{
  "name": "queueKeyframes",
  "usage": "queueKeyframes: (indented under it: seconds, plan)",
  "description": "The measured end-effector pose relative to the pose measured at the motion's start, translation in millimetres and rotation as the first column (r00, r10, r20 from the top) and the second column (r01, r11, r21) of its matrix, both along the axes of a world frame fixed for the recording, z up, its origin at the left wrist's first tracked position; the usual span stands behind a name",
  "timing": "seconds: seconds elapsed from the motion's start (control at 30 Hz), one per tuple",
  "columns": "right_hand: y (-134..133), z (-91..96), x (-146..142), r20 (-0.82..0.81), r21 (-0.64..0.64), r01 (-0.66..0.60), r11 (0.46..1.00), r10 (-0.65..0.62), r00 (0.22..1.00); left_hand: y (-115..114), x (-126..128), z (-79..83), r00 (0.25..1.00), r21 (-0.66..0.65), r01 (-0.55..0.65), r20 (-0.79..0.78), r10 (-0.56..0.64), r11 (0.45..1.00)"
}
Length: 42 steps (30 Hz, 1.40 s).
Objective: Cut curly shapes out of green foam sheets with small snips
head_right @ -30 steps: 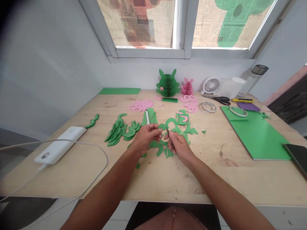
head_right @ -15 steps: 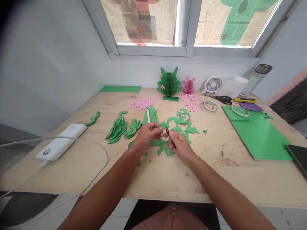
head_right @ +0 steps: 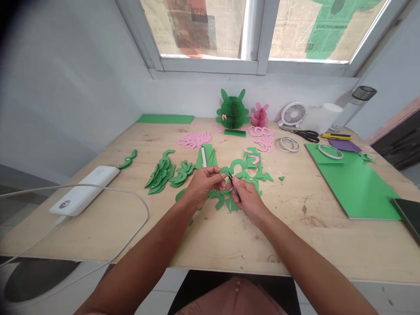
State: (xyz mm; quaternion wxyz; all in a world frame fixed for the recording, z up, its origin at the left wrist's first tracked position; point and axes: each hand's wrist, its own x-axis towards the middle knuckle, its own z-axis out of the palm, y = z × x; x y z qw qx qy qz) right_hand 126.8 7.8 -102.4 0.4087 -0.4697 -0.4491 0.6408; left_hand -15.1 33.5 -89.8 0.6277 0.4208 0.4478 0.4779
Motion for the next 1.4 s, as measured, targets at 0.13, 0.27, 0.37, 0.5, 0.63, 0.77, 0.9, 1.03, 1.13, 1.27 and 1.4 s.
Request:
queueKeyframes:
  seconds: [0.13, 0.27, 0.37, 0.5, 0.63, 0.77, 0.9, 1.03, 1.13, 1.27, 1.4]
  plan:
    - [0.5, 0.2, -0.1, 0.010, 0.020, 0.006, 1.000, -0.006, 1.000, 1.3, -0.4, -1.5, 1.000, -0.006, 0.012, 0.001, -0.012, 1.000]
    - [0.7, 1.4, -0.2, 0.019, 0.013, 0.006, 1.000, -0.006, 1.000, 2.5, -1.0, -2.9, 1.000, -0.006, 0.029, 0.003, -0.029, 1.000]
    - [0.9, 1.3, -0.3, 0.021, 0.012, 0.009, 1.000, -0.009, 1.000, 2.2, -1.1, -2.7, 0.999, -0.006, 0.038, 0.011, -0.038, 0.999]
    - [1.2, 0.4, -0.1, 0.025, 0.007, 0.020, 1.000, -0.020, 0.999, 1.2, -1.1, -2.1, 0.999, -0.010, 0.042, 0.024, -0.042, 0.999]
    - [1.3, -0.2, 0.5, 0.031, 0.010, 0.017, 1.000, -0.017, 0.999, 0.4, -1.1, -1.7, 0.999, -0.014, 0.037, 0.021, -0.037, 0.999]
    - [1.4, -1.7, 1.1, 0.033, 0.020, 0.012, 1.000, -0.012, 0.999, -0.1, -1.2, -1.2, 0.999, -0.015, 0.038, 0.013, -0.038, 0.999]
    - [1.9, -3.5, 1.4, 0.042, 0.025, 0.012, 1.000, -0.013, 0.999, -0.1, -1.1, -1.2, 0.999, -0.018, 0.045, 0.014, -0.044, 0.999]
    - [1.7, -3.8, 1.3, 0.036, 0.023, 0.013, 1.000, -0.013, 0.999, 0.2, -1.0, -1.6, 0.999, -0.021, 0.044, 0.007, -0.044, 0.999]
    - [1.3, -2.9, 1.0, 0.034, 0.023, 0.015, 1.000, -0.016, 0.999, 0.3, -1.0, -1.5, 0.999, -0.017, 0.047, 0.005, -0.047, 0.999]
    - [1.0, -2.0, 0.9, 0.039, 0.021, 0.013, 1.000, -0.014, 0.999, 0.2, -1.1, -1.0, 0.999, -0.016, 0.049, 0.004, -0.048, 0.999]
    - [1.2, -3.0, 1.0, 0.037, 0.025, 0.016, 1.000, -0.017, 0.999, -0.1, -1.0, -0.1, 0.999, -0.023, 0.046, 0.009, -0.046, 0.999]
